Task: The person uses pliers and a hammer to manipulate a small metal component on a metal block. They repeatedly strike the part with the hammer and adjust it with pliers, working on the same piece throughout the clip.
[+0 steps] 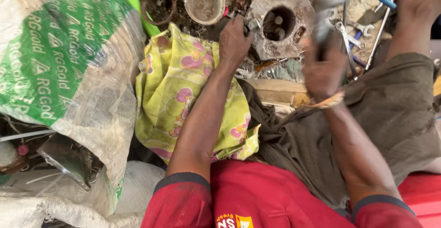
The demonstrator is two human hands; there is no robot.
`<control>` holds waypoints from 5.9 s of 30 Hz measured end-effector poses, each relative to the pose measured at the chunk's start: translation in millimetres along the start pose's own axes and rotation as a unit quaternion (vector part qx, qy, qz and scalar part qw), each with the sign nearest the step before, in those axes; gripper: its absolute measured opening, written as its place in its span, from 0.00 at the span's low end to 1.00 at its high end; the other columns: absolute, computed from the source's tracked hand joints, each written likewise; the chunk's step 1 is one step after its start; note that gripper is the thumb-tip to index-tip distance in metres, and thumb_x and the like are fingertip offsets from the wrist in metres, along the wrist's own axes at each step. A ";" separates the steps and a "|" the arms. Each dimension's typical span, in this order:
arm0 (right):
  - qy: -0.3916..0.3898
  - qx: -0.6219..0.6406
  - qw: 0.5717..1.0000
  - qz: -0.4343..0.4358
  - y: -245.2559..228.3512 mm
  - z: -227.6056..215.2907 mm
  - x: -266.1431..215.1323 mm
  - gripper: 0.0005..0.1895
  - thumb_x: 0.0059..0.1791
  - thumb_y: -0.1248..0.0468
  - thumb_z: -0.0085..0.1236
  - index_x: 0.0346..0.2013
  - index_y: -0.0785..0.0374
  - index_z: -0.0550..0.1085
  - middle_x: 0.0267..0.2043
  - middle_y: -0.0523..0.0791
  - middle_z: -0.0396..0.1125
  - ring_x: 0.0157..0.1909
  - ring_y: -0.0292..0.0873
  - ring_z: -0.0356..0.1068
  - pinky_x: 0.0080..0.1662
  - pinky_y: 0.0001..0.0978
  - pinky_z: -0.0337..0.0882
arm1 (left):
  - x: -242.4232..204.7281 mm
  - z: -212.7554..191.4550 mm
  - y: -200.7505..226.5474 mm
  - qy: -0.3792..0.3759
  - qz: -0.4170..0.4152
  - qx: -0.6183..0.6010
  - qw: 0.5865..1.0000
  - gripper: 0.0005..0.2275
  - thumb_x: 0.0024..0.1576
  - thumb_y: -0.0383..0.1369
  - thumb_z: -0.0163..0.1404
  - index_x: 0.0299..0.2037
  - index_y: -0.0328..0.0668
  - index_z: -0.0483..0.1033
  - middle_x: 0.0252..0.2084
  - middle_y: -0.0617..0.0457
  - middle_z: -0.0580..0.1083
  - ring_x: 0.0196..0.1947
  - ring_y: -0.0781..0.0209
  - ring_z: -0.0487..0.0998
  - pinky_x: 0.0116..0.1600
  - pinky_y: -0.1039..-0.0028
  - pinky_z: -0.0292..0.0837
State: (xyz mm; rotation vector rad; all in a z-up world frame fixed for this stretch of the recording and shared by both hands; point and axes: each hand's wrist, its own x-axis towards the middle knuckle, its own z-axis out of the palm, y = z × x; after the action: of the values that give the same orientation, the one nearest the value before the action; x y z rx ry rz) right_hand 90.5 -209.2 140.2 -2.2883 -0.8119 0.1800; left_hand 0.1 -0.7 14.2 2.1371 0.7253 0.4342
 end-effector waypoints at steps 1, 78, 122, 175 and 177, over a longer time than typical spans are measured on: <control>0.043 0.008 0.999 -0.009 -0.7 -14.4 -1.8 0.16 0.63 0.59 0.48 0.56 0.72 0.67 0.32 0.49 0.69 0.26 0.41 0.70 0.26 0.33 0.71 | -3.9 1.5 0.3 -0.009 -0.012 0.000 1.000 0.17 0.49 0.31 0.64 0.43 0.32 0.71 0.41 0.37 0.75 0.42 0.35 0.77 0.47 0.52 0.72; -0.148 0.001 0.973 0.176 -26.6 38.9 -8.3 0.20 0.55 0.53 0.52 0.54 0.63 0.70 0.33 0.47 0.71 0.25 0.42 0.71 0.24 0.40 0.73 | 8.0 -0.4 -7.8 0.007 -0.010 -0.057 0.998 0.13 0.47 0.26 0.63 0.41 0.38 0.76 0.42 0.43 0.78 0.43 0.45 0.81 0.49 0.59 0.76; -0.227 0.411 0.743 0.477 0.7 26.8 -62.5 0.19 0.54 0.50 0.53 0.48 0.62 0.68 0.21 0.38 0.58 0.15 0.31 0.54 0.18 0.24 0.57 | 48.4 -0.1 -10.6 -0.130 0.028 0.314 0.940 0.21 0.57 0.22 0.52 0.62 0.43 0.71 0.59 0.40 0.71 0.32 0.48 0.82 0.29 0.63 0.81; -0.010 0.474 0.876 0.088 -37.8 -49.0 -28.6 0.23 0.52 0.69 0.66 0.61 0.69 0.72 0.55 0.46 0.73 0.55 0.38 0.74 0.55 0.31 0.79 | -29.5 -73.8 158.7 -0.146 0.031 -0.279 0.949 0.10 0.58 0.26 0.61 0.49 0.42 0.81 0.49 0.53 0.81 0.50 0.62 0.83 0.57 0.71 0.79; 0.004 0.433 0.895 0.110 -43.7 -59.0 -36.2 0.22 0.50 0.70 0.67 0.58 0.69 0.74 0.55 0.47 0.74 0.54 0.39 0.77 0.56 0.31 0.81 | -39.1 -81.5 172.1 -0.138 0.039 -0.318 0.937 0.11 0.58 0.26 0.61 0.50 0.41 0.80 0.50 0.53 0.80 0.52 0.62 0.82 0.59 0.72 0.78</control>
State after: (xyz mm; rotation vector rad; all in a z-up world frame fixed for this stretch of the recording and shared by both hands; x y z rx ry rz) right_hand 59.8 -239.7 209.6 -1.5100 -0.3388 0.5209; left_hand -13.4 -62.7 197.9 1.5669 0.2807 0.3415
